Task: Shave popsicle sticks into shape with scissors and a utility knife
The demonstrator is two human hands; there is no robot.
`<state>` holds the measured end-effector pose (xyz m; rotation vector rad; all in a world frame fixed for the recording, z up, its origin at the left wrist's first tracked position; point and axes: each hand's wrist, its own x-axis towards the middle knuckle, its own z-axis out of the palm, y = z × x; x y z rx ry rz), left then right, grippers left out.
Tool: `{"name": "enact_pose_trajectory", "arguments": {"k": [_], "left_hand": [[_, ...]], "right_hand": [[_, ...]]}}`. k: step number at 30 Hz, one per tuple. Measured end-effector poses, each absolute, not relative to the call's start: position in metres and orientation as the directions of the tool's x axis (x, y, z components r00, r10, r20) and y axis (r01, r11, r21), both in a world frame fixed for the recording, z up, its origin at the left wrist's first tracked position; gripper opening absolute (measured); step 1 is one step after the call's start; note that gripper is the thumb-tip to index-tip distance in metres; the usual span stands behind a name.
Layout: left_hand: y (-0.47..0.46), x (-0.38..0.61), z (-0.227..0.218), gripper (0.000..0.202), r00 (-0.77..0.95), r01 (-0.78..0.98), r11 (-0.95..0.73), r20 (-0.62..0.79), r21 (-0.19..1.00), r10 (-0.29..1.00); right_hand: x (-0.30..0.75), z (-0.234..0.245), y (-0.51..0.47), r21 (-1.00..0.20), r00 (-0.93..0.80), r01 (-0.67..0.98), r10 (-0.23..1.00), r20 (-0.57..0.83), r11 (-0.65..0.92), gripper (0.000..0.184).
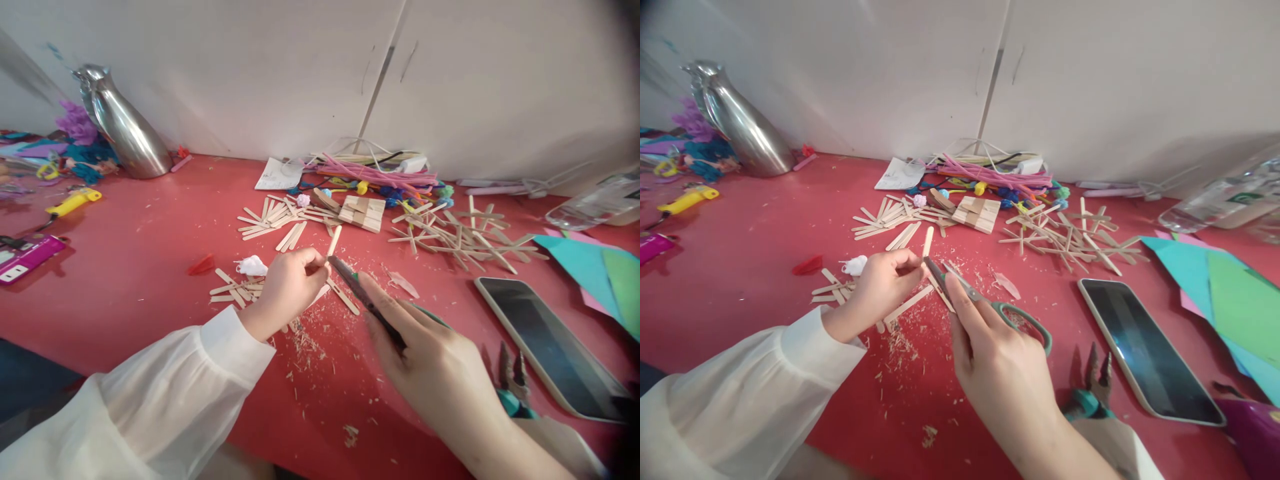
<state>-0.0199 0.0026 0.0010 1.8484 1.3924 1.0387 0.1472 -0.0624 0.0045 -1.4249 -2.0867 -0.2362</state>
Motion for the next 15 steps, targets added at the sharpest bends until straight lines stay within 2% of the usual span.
{"name": "enact_pose_trajectory", "arguments": {"k": [6, 15], "left_hand": [[0.0033, -0.0224, 0.0037, 0.018, 0.174, 0.54, -0.291, 0.233, 0.79, 0.957], [0.0048, -0.0247, 0.0024, 0.016, 0.21, 0.504, -0.297, 0.218, 0.811, 0.953]], "right_hand": [[0.1514, 0.0095, -0.0597, -0.317, -0.229, 0.853, 0.843, 0.486, 0.414, 0.039], [0.1527, 0.0063, -0.0598, -0.273, -0.215, 0.878, 0.833, 0.51, 0.394, 0.04]]}}
